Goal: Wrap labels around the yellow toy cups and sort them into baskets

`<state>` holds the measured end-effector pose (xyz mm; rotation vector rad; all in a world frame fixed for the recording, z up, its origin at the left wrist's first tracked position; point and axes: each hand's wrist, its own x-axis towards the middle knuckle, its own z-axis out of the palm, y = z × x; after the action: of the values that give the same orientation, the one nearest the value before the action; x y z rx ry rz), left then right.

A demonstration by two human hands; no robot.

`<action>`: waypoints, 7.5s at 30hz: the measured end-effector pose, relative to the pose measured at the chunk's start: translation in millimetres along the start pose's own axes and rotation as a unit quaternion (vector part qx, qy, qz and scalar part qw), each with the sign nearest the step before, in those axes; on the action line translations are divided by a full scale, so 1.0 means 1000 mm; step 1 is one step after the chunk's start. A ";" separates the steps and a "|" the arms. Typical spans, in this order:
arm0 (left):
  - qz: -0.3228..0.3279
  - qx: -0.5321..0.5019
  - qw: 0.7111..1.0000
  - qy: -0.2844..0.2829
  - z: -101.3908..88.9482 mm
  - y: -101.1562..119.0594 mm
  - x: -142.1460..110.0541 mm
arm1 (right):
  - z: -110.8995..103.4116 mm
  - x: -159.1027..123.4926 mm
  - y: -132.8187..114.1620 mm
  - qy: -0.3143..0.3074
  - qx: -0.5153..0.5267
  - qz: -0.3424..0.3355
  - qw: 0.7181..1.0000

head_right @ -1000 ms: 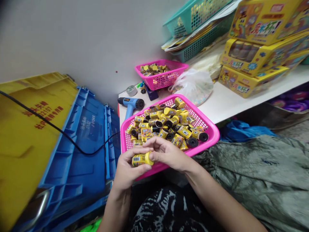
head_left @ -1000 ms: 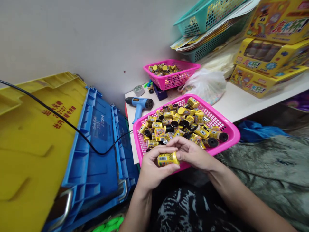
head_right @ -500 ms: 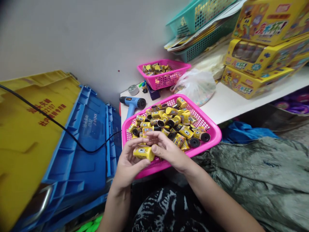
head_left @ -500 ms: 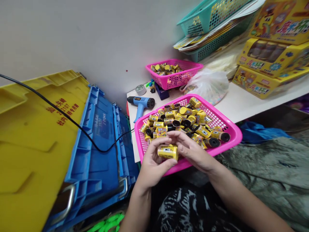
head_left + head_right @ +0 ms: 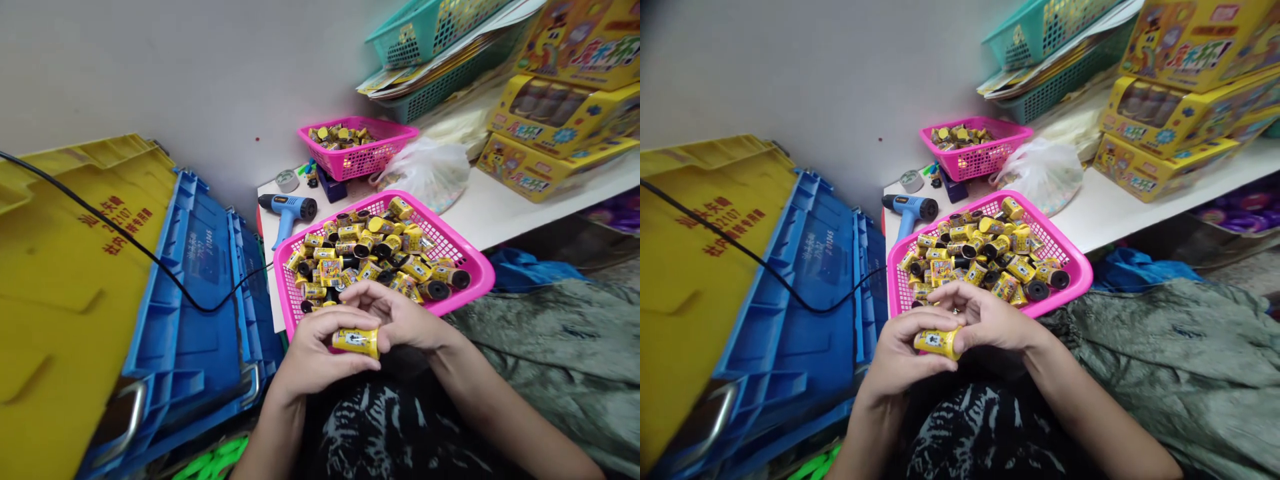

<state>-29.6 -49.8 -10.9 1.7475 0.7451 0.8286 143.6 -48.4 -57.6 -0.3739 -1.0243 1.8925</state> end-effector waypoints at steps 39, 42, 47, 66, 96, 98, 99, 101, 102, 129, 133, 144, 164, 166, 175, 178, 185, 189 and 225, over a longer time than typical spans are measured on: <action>-0.015 0.085 0.987 0.133 -0.004 -0.005 0.004 | 0.010 0.005 0.007 0.143 -0.168 -0.077 0.972; -0.058 0.032 0.992 0.108 -0.011 -0.006 0.000 | 0.011 0.007 0.009 0.182 -0.167 -0.085 0.965; -0.063 0.007 0.997 0.053 -0.029 -0.004 -0.012 | 0.010 0.004 0.006 0.157 -0.157 -0.072 0.972; -0.012 -0.020 0.988 0.155 -0.018 -0.004 -0.015 | 0.018 -0.007 -0.005 0.153 -0.326 -0.139 0.922; -0.005 -0.016 0.997 0.069 0.009 0.013 -0.003 | 0.011 -0.002 0.004 0.020 0.015 -0.019 0.999; -0.058 -0.032 0.992 0.103 0.008 0.006 -0.002 | 0.011 -0.001 0.004 0.083 -0.043 -0.039 0.995; -0.085 -0.056 0.988 0.118 0.006 0.003 -0.002 | 0.011 -0.001 0.005 0.110 -0.072 -0.050 0.990; -0.120 -0.144 0.975 0.122 0.001 -0.005 -0.004 | 0.010 0.000 0.006 0.135 -0.130 -0.071 0.980; -0.126 -0.198 0.966 0.107 -0.002 -0.008 -0.006 | 0.010 0.001 0.007 0.138 -0.159 -0.077 0.975; -0.059 -0.120 0.976 0.172 0.004 0.001 -0.014 | 0.015 -0.004 0.012 0.096 -0.214 -0.049 0.971; -0.071 -0.114 0.981 0.138 -0.005 0.005 -0.019 | 0.016 -0.006 0.010 0.131 -0.298 -0.089 0.941; -0.194 -0.233 0.930 0.206 -0.043 -0.023 -0.041 | 0.001 -0.010 -0.011 0.248 -0.295 -0.100 0.918; -0.114 -0.150 0.939 0.289 -0.051 -0.043 -0.047 | -0.019 0.117 -0.029 -0.055 -0.849 0.043 0.524; -0.115 -0.142 0.937 0.297 -0.052 -0.045 -0.047 | -0.018 0.112 -0.036 -0.050 -0.872 0.058 0.484; -0.112 -0.175 0.919 0.336 -0.040 -0.039 -0.035 | -0.016 0.110 -0.031 -0.057 -0.913 0.079 0.396; -0.089 -0.213 0.909 0.348 -0.036 -0.035 -0.037 | -0.011 0.102 -0.043 0.000 -0.870 0.042 0.490; -0.075 -0.172 0.924 0.333 -0.025 -0.028 -0.035 | 0.027 0.044 -0.047 0.094 -0.397 -0.018 0.913; -0.077 -0.156 0.925 0.338 -0.018 -0.027 -0.027 | 0.032 0.027 -0.031 0.086 -0.341 -0.007 0.936; -0.050 -0.072 0.980 0.181 0.005 -0.002 -0.017 | 0.011 0.014 0.005 0.045 -0.148 -0.012 0.988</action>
<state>-35.5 -65.9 -17.4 1.4333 0.9785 1.1183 127.2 -43.4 -52.6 -0.6116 -1.2452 1.6877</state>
